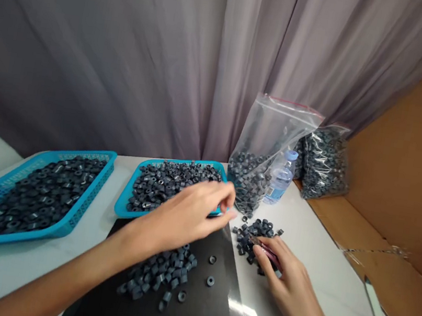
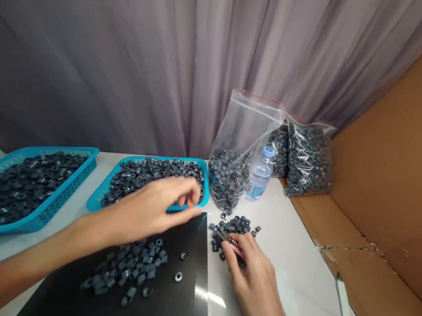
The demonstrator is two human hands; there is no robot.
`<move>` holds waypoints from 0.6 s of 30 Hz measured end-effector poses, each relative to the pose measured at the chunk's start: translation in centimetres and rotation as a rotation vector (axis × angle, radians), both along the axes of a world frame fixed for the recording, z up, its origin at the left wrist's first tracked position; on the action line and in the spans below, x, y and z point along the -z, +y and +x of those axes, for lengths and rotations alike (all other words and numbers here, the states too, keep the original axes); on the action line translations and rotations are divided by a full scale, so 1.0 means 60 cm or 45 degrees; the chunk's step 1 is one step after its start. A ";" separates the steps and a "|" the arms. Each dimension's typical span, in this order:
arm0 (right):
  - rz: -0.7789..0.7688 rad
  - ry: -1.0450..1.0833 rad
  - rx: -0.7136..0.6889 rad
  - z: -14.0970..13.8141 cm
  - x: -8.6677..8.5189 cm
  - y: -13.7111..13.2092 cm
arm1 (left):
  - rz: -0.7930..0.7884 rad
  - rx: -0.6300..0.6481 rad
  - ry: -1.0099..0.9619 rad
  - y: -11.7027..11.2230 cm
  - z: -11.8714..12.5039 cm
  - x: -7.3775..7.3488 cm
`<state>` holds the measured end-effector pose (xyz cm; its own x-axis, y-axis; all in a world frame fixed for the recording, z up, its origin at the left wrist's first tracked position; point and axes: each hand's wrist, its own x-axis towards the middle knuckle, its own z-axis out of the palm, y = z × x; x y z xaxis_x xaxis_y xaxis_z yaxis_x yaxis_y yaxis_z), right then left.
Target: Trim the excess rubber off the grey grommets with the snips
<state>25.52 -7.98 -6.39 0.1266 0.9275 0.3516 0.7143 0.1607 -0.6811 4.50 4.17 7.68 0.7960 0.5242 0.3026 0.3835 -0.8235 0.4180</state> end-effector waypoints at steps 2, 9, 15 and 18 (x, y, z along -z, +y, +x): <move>-0.003 -0.031 -0.009 -0.004 0.002 -0.002 | -0.081 0.082 0.189 -0.010 -0.037 0.055; 0.009 -0.046 0.064 -0.011 0.003 0.001 | -0.389 0.240 0.234 -0.008 -0.065 0.139; 0.044 -0.031 0.056 -0.012 0.005 0.001 | -0.499 0.231 0.151 -0.010 -0.051 0.150; 0.068 0.005 0.029 -0.016 0.003 -0.001 | -0.570 0.170 0.088 -0.010 -0.049 0.149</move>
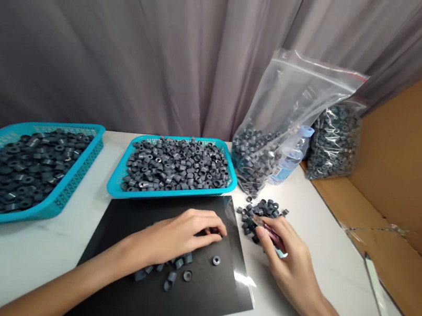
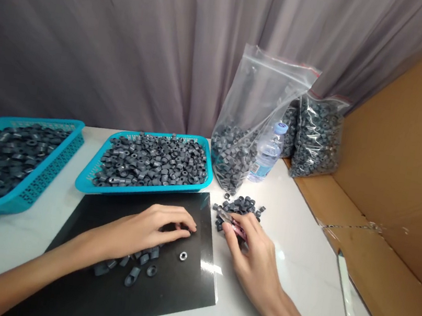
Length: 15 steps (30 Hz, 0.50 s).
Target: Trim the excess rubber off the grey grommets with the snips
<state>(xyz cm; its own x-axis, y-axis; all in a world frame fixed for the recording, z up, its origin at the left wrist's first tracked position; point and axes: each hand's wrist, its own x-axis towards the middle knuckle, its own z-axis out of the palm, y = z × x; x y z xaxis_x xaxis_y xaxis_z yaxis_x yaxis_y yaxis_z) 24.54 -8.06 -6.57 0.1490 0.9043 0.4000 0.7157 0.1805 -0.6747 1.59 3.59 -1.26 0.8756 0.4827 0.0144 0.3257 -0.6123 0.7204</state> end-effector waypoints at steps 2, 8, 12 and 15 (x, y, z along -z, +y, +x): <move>0.028 0.029 -0.019 -0.002 -0.002 -0.002 | -0.146 -0.065 -0.077 -0.002 0.003 -0.004; 0.142 0.101 -0.055 -0.005 -0.006 -0.006 | -0.803 -0.183 -0.341 -0.023 0.012 -0.019; 0.162 0.086 -0.073 -0.005 -0.007 -0.008 | -0.903 -0.211 -0.371 -0.037 0.016 -0.026; 0.163 0.088 -0.083 -0.004 -0.009 -0.008 | -0.958 -0.274 -0.354 -0.041 0.021 -0.028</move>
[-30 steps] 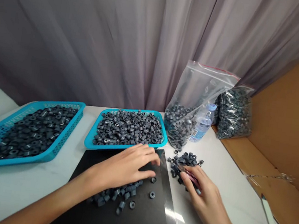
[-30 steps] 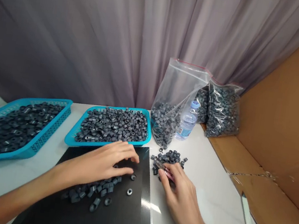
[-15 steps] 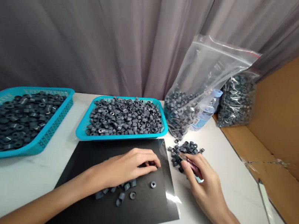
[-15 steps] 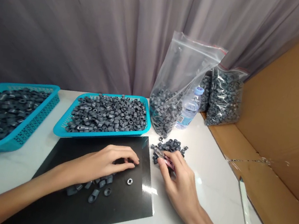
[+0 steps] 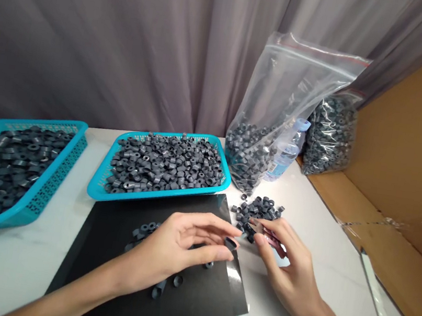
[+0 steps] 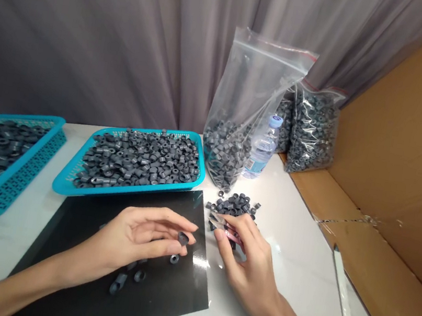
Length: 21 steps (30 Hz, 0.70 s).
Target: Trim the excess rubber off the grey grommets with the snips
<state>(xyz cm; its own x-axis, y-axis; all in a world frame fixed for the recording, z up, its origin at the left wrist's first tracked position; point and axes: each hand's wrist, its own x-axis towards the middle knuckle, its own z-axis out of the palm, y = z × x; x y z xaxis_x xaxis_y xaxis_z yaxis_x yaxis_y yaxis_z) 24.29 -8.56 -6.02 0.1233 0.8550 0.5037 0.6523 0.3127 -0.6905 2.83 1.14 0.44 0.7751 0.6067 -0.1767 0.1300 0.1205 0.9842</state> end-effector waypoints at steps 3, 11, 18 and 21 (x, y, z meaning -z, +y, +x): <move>0.014 0.001 0.001 0.001 -0.001 -0.001 | -0.037 -0.037 0.010 0.000 0.003 -0.002; 0.032 -0.015 -0.018 0.001 -0.002 -0.001 | -0.141 -0.018 -0.049 -0.009 0.002 -0.004; 0.027 -0.003 -0.012 0.002 -0.002 -0.001 | -0.214 0.009 -0.119 -0.014 0.007 0.004; 0.031 0.000 -0.010 0.001 -0.002 -0.001 | -0.239 0.003 -0.162 -0.014 0.008 0.009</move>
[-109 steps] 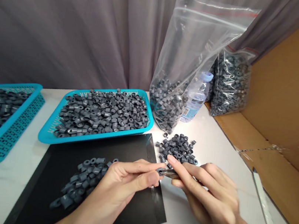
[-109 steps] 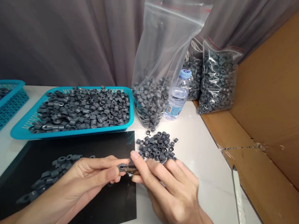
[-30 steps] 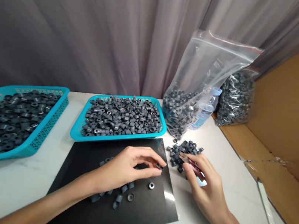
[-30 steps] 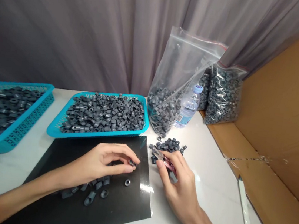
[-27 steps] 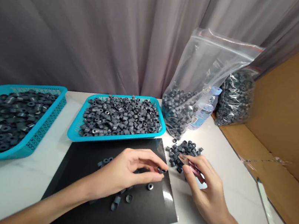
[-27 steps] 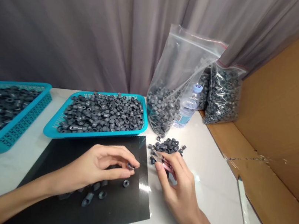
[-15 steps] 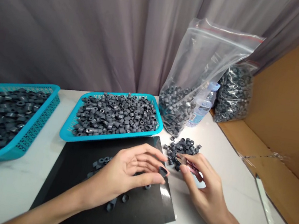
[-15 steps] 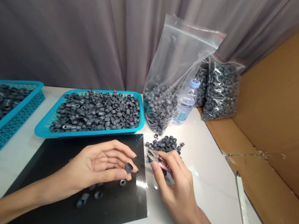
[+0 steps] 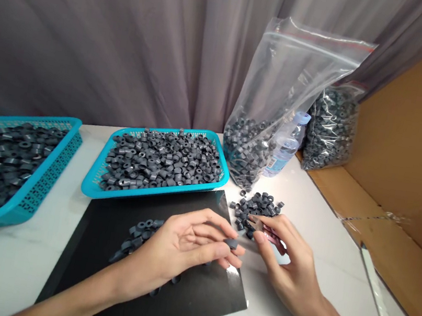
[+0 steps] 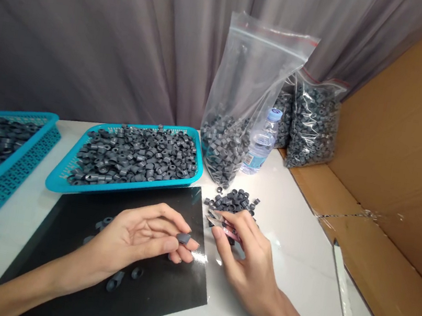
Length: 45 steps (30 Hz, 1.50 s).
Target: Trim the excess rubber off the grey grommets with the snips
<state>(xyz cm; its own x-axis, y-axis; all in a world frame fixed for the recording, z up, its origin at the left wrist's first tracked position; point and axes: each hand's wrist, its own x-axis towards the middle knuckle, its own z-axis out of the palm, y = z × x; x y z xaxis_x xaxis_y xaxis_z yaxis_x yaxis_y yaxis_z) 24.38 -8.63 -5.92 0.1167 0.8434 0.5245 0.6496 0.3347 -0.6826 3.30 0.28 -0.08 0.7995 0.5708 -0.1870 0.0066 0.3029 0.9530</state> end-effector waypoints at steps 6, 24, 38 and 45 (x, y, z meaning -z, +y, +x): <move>0.077 0.007 -0.004 0.002 -0.001 -0.004 | 0.054 -0.106 0.036 -0.002 0.004 0.005; 0.241 -0.195 -0.147 0.005 -0.027 -0.020 | 0.034 -0.214 0.070 -0.015 0.006 0.006; 0.234 -0.188 -0.078 -0.011 -0.024 -0.025 | 0.047 -0.331 0.111 -0.023 0.011 0.010; 0.237 -0.218 -0.093 -0.013 -0.026 -0.026 | 0.006 -0.412 0.144 -0.030 0.014 0.006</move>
